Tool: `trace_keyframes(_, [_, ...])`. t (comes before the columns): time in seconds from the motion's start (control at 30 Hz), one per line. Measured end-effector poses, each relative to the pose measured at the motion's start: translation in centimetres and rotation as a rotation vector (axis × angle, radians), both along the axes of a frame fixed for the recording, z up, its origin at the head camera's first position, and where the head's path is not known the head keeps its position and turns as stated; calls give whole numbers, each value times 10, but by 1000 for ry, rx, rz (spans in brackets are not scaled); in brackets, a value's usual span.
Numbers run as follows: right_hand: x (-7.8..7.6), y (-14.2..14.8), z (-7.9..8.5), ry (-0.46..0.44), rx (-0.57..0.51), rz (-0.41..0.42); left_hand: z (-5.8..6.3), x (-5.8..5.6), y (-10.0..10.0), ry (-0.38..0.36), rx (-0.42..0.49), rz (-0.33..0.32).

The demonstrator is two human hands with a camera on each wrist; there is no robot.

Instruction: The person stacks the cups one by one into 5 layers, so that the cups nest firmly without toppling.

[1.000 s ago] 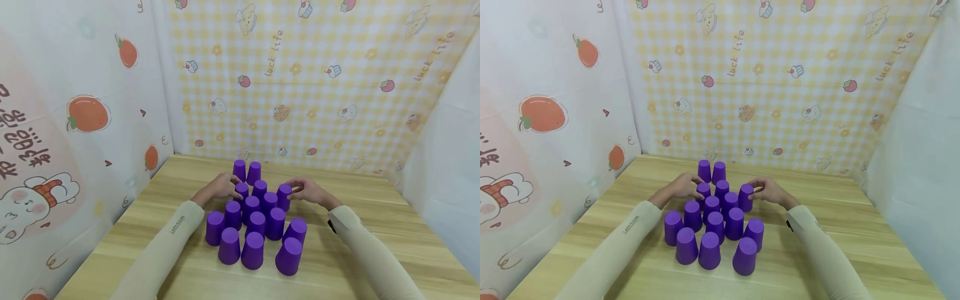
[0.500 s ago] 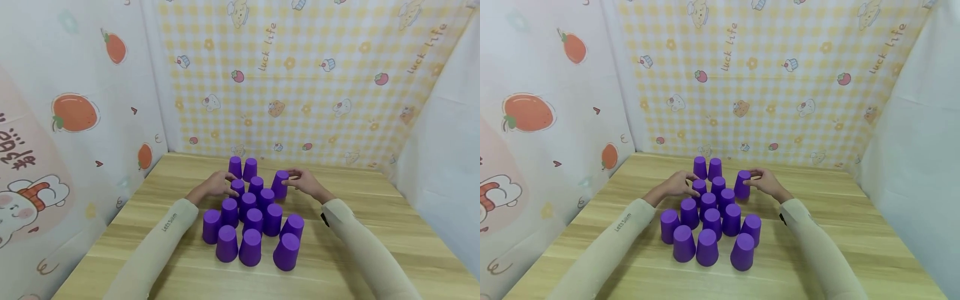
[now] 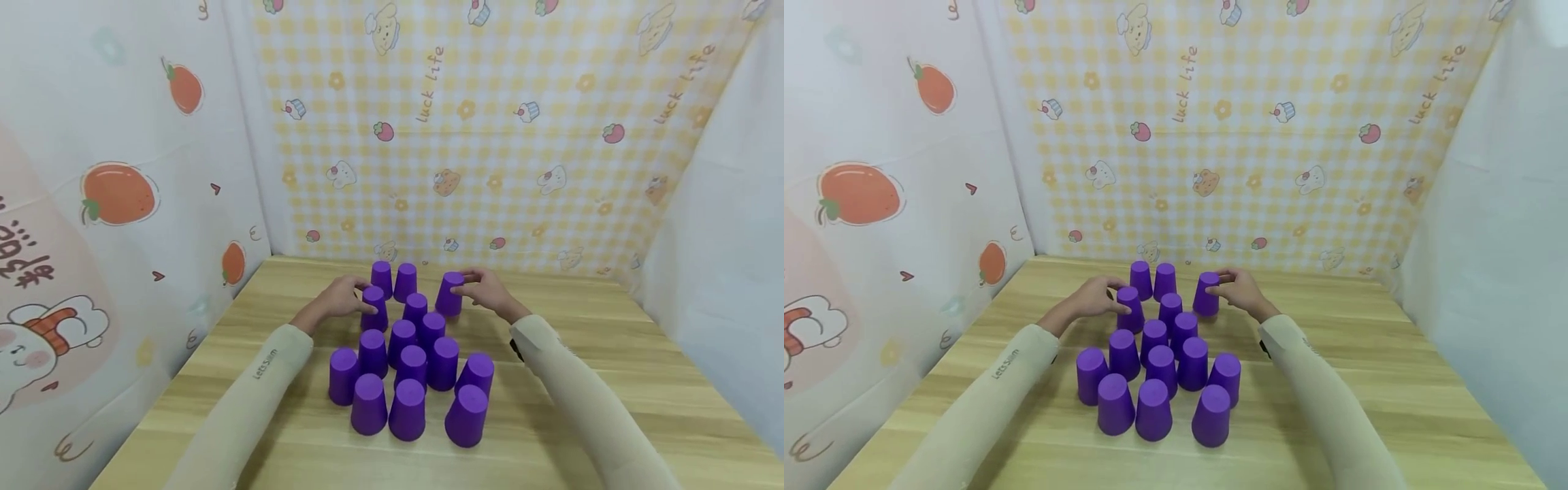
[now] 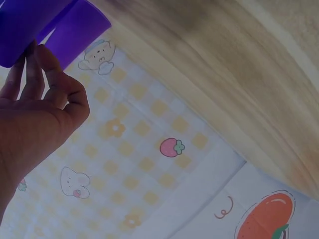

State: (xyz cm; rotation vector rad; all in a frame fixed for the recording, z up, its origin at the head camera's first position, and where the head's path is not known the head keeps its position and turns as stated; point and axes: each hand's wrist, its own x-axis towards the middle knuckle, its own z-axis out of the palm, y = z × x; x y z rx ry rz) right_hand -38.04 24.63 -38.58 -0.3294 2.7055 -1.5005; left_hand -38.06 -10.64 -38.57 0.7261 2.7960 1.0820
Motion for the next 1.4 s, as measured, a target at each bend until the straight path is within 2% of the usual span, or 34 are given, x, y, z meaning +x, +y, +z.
trace_keyframes(0.4, [-15, -16, -8, 16, -58, -49, 4, -22, -17, -44, 16, 153])
trace_keyframes(0.53, [-17, -23, -6, 3, -71, -55, -2, -33, -20, -75, 60, 209])
trace_keyframes(0.67, [-24, -25, -5, 8, -82, -52, -8, -44, -21, -84, 107, 237])
trace_keyframes(0.77, [-32, -24, -10, 13, -89, -60, -11, -52, -22, -87, 127, 240])
trace_keyframes(0.9, [-35, -23, -12, -5, -77, -64, -15, -60, -21, -95, 127, 252])
trace_keyframes(1.1, [-33, -27, -10, 4, -68, -50, -18, -63, -21, -87, 133, 259])
trace_keyframes(1.3, [-35, -26, -11, 4, -55, -35, -19, -65, -18, -117, 126, 254])
trace_keyframes(1.4, [-37, -23, -10, 17, -54, -51, -17, -69, -13, -93, 134, 238])
